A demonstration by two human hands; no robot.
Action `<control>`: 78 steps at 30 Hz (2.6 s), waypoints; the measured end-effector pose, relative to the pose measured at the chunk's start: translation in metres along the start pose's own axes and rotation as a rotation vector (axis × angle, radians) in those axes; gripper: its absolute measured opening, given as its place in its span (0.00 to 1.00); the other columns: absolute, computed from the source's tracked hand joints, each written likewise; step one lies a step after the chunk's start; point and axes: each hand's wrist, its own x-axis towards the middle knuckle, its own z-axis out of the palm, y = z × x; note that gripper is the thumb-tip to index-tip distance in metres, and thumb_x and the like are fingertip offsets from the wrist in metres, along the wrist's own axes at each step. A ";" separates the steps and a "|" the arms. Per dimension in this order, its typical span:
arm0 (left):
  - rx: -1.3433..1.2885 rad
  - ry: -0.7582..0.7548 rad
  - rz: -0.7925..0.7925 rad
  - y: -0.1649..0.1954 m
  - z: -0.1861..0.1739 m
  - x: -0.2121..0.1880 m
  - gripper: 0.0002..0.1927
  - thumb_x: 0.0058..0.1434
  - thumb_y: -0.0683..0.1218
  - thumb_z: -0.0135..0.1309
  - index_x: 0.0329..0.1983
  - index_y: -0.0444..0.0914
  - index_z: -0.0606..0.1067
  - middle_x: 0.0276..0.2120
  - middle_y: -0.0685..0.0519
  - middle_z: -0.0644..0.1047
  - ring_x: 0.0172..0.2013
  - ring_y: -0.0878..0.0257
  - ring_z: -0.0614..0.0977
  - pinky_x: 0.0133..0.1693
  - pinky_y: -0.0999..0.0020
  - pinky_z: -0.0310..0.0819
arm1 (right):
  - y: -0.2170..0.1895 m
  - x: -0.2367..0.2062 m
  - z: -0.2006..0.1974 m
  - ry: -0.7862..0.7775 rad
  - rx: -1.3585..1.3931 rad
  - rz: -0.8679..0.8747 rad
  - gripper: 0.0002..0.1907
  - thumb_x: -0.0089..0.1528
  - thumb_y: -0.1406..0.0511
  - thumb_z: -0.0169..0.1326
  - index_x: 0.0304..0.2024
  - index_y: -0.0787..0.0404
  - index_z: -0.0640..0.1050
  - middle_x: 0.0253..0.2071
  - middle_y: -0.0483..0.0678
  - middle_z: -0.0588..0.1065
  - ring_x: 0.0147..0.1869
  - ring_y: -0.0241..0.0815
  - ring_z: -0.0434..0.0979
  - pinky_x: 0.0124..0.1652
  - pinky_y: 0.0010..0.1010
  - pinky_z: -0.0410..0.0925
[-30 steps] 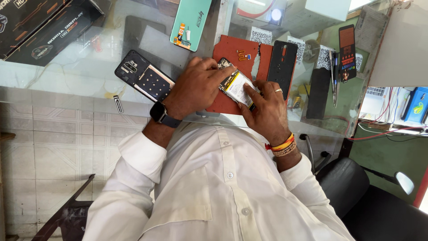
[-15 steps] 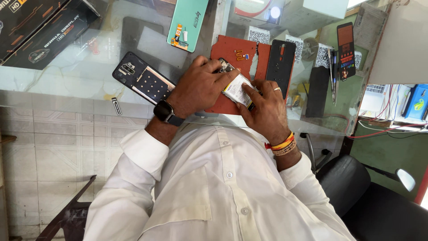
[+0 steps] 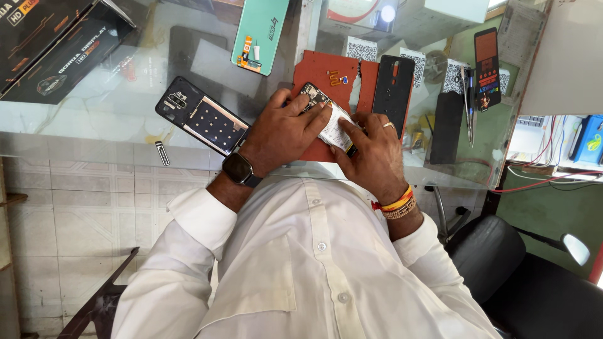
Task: The person disassembles a smartphone, removes the battery, and reassembles the device using a screwdriver. They handle the phone body, battery, and screws, then tighten the screws to secure the back cover.
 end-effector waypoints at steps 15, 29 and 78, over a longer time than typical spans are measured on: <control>-0.201 0.080 -0.098 -0.001 -0.001 0.000 0.12 0.66 0.42 0.53 0.52 0.35 0.77 0.41 0.52 0.83 0.48 0.54 0.78 0.53 0.53 0.69 | -0.008 0.006 -0.008 -0.005 -0.016 -0.016 0.30 0.55 0.60 0.66 0.59 0.60 0.77 0.50 0.52 0.74 0.53 0.52 0.72 0.49 0.43 0.67; -0.338 0.185 -0.239 -0.010 0.001 -0.018 0.11 0.66 0.39 0.56 0.51 0.33 0.78 0.40 0.51 0.82 0.48 0.57 0.81 0.50 0.55 0.69 | -0.021 0.033 -0.021 -0.167 -0.120 -0.109 0.38 0.51 0.59 0.67 0.64 0.56 0.77 0.43 0.51 0.71 0.44 0.50 0.72 0.43 0.40 0.68; -0.249 0.110 -0.208 -0.013 0.007 -0.018 0.12 0.67 0.40 0.53 0.51 0.33 0.78 0.40 0.50 0.82 0.48 0.58 0.82 0.49 0.56 0.69 | -0.027 0.051 -0.027 -0.297 -0.269 -0.205 0.38 0.52 0.56 0.68 0.64 0.56 0.76 0.42 0.50 0.73 0.40 0.48 0.74 0.39 0.40 0.68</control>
